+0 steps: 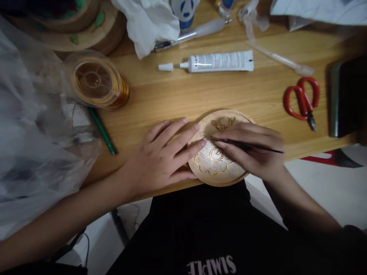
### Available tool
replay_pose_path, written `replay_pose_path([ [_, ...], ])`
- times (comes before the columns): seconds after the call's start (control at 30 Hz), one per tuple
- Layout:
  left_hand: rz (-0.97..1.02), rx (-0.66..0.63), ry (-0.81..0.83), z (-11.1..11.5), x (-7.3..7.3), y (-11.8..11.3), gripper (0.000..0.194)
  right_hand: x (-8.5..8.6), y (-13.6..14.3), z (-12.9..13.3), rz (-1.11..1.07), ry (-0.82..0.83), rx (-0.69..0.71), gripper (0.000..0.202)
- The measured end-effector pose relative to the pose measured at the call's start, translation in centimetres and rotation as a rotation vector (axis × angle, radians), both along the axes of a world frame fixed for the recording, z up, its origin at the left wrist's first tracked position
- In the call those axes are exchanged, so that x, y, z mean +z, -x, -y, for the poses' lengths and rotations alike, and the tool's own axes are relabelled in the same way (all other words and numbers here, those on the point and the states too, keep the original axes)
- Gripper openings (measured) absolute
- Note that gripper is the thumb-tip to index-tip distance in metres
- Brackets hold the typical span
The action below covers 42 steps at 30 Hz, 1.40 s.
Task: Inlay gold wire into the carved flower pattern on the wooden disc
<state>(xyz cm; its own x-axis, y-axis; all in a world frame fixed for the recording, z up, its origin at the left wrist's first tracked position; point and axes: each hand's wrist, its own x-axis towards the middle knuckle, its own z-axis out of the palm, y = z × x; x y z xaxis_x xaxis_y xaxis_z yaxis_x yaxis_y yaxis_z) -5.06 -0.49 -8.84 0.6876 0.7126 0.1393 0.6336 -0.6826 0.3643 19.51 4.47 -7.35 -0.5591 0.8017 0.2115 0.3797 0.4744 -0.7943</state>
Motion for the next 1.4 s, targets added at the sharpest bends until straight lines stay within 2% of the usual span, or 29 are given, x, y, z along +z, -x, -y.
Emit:
replay_pose_path([
  [0.53, -0.033, 0.003, -0.006, -0.2, 0.2, -0.2, 0.058, 0.1, 0.5, -0.1, 0.054, 0.018, -0.031, 0.012],
  [0.87, 0.008, 0.013, 0.048, -0.2, 0.3, -0.2, 0.057, 0.5, 1.5, 1.9, 0.121, -0.039, -0.190, 0.016],
  [1.03, -0.021, 0.015, 0.035, -0.1, 0.3, -0.2, 0.054, 0.4, 2.0, 2.8, 0.128, -0.120, -0.236, 0.023],
  [1.2, -0.020, 0.011, 0.011, -0.1, 0.1, -0.2, 0.054, 0.1, 1.9, 3.0, 0.135, -0.151, -0.221, 0.024],
  [1.4, -0.002, 0.012, -0.020, -0.1, -0.1, -0.1, 0.057, 0.0, 1.5, 2.6, 0.077, -0.098, -0.135, 0.025],
])
